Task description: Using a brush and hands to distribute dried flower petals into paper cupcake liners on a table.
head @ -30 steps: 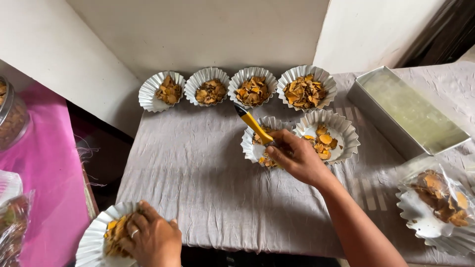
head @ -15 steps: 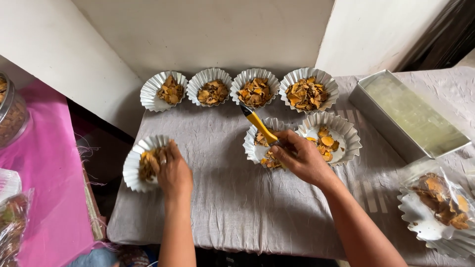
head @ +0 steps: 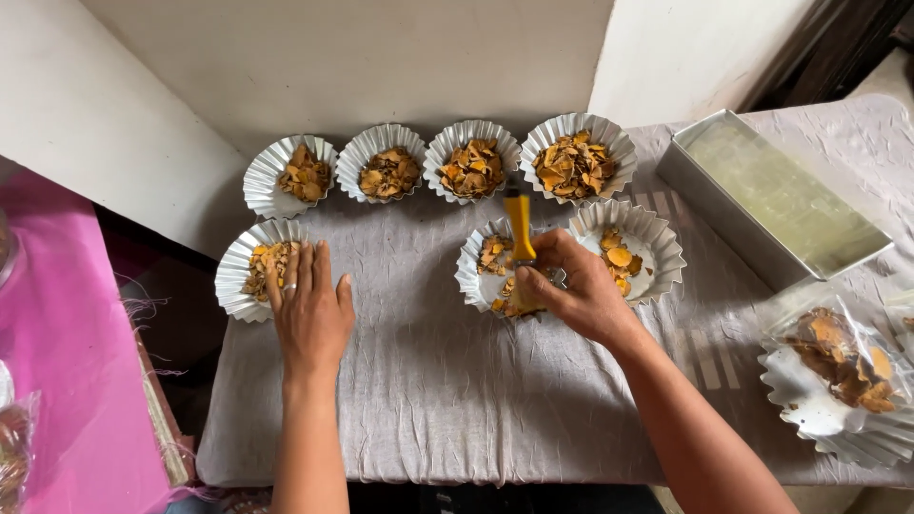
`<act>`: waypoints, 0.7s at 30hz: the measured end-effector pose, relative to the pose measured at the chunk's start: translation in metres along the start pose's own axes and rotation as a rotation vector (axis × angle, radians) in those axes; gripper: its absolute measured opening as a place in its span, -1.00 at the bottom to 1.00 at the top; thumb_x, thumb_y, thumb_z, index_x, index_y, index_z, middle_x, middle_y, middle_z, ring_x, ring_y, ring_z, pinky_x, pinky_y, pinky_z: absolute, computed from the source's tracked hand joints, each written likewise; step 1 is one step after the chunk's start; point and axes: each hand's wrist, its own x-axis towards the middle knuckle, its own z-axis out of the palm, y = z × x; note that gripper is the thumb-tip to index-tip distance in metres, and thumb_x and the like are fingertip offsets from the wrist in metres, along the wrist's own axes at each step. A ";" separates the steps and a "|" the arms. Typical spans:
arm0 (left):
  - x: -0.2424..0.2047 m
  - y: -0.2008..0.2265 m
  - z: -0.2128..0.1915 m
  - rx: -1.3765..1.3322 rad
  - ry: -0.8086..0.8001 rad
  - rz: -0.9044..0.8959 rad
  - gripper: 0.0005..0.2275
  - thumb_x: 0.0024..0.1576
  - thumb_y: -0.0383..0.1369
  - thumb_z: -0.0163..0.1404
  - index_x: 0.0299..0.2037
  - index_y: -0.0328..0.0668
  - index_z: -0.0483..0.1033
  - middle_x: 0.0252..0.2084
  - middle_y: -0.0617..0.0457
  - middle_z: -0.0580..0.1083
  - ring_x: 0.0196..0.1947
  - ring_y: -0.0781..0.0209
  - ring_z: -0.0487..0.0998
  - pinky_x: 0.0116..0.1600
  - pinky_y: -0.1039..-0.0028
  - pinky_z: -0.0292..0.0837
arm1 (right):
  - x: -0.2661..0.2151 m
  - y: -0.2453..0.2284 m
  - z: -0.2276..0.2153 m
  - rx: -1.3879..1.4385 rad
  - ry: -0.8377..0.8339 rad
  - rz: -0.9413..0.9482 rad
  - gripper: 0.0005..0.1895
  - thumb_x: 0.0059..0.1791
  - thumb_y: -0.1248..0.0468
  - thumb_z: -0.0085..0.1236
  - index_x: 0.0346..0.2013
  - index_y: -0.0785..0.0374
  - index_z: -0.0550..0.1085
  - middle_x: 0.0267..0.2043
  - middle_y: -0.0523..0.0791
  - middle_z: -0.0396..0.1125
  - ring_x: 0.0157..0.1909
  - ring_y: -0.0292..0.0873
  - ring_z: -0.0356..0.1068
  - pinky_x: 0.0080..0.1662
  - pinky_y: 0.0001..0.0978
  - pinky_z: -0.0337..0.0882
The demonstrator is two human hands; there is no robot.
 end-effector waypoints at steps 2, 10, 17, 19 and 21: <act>-0.011 0.009 -0.023 -0.074 0.034 -0.005 -0.56 0.33 -0.16 -0.10 0.35 -0.22 0.40 0.35 -0.17 0.42 0.43 -0.01 0.31 0.56 0.07 -0.25 | 0.001 0.002 0.000 -0.061 0.051 -0.001 -0.67 -0.02 0.18 0.29 -0.08 0.28 0.43 -0.27 0.04 0.53 -0.14 0.00 0.51 0.04 0.02 0.43; -0.044 0.048 -0.069 -0.311 0.066 0.129 -0.68 0.28 -0.19 -0.03 0.14 -0.18 0.52 0.06 -0.04 0.55 0.14 0.03 0.51 0.39 0.01 0.19 | 0.000 0.021 -0.004 -0.143 0.109 -0.034 -0.73 0.06 0.08 0.13 -0.07 0.19 0.43 -0.16 -0.04 0.50 -0.05 -0.05 0.49 0.06 -0.04 0.43; -0.075 0.049 -0.092 -0.351 -0.309 0.012 -0.61 0.28 -0.15 -0.14 0.22 -0.19 0.43 0.08 -0.08 0.56 0.09 -0.01 0.56 0.30 0.09 0.32 | 0.002 0.009 0.000 -0.313 0.067 0.090 -0.75 0.04 0.18 0.16 -0.03 0.18 0.49 -0.04 -0.10 0.51 -0.11 -0.12 0.50 -0.22 -0.26 0.42; -0.074 0.060 -0.088 -0.374 -0.260 0.069 -0.62 0.27 -0.17 -0.10 0.19 -0.20 0.45 0.07 -0.04 0.56 0.08 0.03 0.55 0.31 0.09 0.29 | 0.000 0.012 0.003 -0.304 0.068 0.035 -0.75 0.04 0.20 0.17 0.01 0.17 0.50 -0.06 -0.11 0.50 -0.13 -0.14 0.48 -0.21 -0.28 0.43; -0.069 0.068 -0.084 -0.404 -0.194 0.116 -0.64 0.26 -0.19 -0.07 0.17 -0.21 0.47 0.06 0.00 0.56 0.07 0.07 0.54 0.32 0.08 0.27 | 0.000 0.015 0.003 -0.305 0.063 -0.036 -0.73 0.05 0.22 0.18 0.04 0.15 0.52 -0.09 -0.11 0.49 -0.16 -0.17 0.46 -0.20 -0.30 0.45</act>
